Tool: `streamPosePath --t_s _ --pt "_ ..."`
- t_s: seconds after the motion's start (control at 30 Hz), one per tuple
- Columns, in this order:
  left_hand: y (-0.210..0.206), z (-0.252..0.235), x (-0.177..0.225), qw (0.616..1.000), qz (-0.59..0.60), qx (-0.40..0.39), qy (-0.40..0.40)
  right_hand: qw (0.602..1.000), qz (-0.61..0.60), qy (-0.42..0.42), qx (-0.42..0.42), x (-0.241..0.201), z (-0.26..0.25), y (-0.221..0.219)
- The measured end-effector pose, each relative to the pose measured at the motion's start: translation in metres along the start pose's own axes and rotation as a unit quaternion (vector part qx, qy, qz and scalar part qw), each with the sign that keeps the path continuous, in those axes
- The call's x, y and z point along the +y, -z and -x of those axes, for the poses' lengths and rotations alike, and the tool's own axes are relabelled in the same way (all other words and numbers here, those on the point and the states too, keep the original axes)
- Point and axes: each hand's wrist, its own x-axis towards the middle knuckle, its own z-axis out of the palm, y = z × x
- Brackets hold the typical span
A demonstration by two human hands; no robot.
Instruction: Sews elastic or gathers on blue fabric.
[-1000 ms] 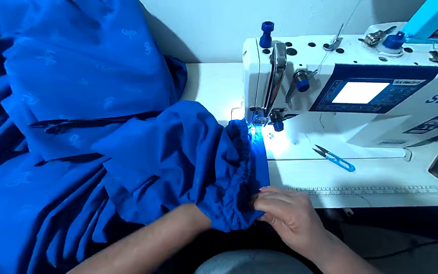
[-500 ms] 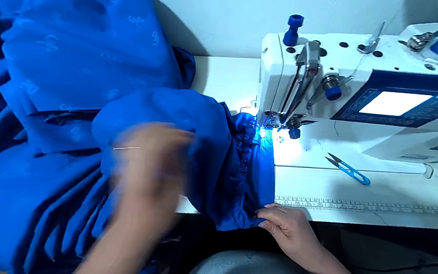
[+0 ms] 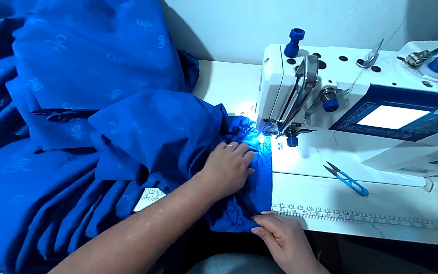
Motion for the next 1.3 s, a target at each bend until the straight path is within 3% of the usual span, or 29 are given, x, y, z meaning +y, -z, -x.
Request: streamPosePath --t_s 0.1,0.13,0.2,0.23,0.27,0.4,0.47,0.53,0.63,0.73,0.83,0.97,1.13,1.23,1.3 --pt "0.007 -0.009 -0.009 0.994 0.033 -0.071 0.070 1.000 0.010 -0.009 0.004 -0.003 0.003 0.001" --pt "0.012 -0.013 -0.011 0.996 0.036 -0.022 0.072 1.000 0.011 -0.010 0.009 -0.003 0.003 0.001" --pt "0.005 -0.027 -0.014 0.984 0.038 0.172 0.016 1.000 0.014 -0.011 0.010 -0.004 0.003 0.001" --pt "0.007 -0.040 -0.014 0.979 0.044 0.201 0.008 1.000 0.017 -0.012 0.009 -0.005 0.003 0.001" --pt "0.012 -0.054 -0.014 0.981 0.069 0.181 0.016 1.000 0.018 -0.011 0.007 -0.005 0.002 0.001" --pt "0.034 -0.099 -0.017 0.979 0.181 -0.036 0.089 1.000 0.026 -0.003 0.009 -0.007 0.004 0.001" --pt "0.035 -0.105 -0.014 0.979 0.165 -0.070 0.101 1.000 0.025 -0.006 0.011 -0.008 0.005 0.002" --pt "0.022 -0.111 -0.012 0.985 0.134 -0.023 0.102 1.000 0.022 -0.009 0.014 -0.006 0.004 0.003" --pt "0.002 -0.113 -0.013 0.979 0.147 0.120 0.075 0.999 0.032 -0.002 0.023 0.002 -0.003 0.003" --pt "0.004 -0.119 -0.016 0.980 0.110 0.159 0.054 0.999 0.025 -0.001 0.026 0.009 -0.014 0.003" --pt "-0.042 -0.167 -0.053 0.959 0.035 0.283 0.006 0.999 0.022 -0.002 0.024 0.017 -0.024 0.004" --pt "-0.040 -0.195 -0.068 0.974 0.027 0.223 0.039 0.999 0.030 -0.006 0.022 0.027 -0.040 0.008" --pt "-0.030 -0.211 -0.077 0.977 0.004 0.214 0.022 0.999 0.034 -0.028 0.017 0.038 -0.062 0.014" --pt "-0.029 -0.214 -0.082 0.968 0.014 0.251 0.012 0.998 0.009 -0.061 0.011 0.045 -0.074 0.017" --pt "-0.033 -0.200 -0.082 0.945 0.052 0.322 -0.019 0.997 -0.009 -0.079 0.010 0.047 -0.077 0.017"
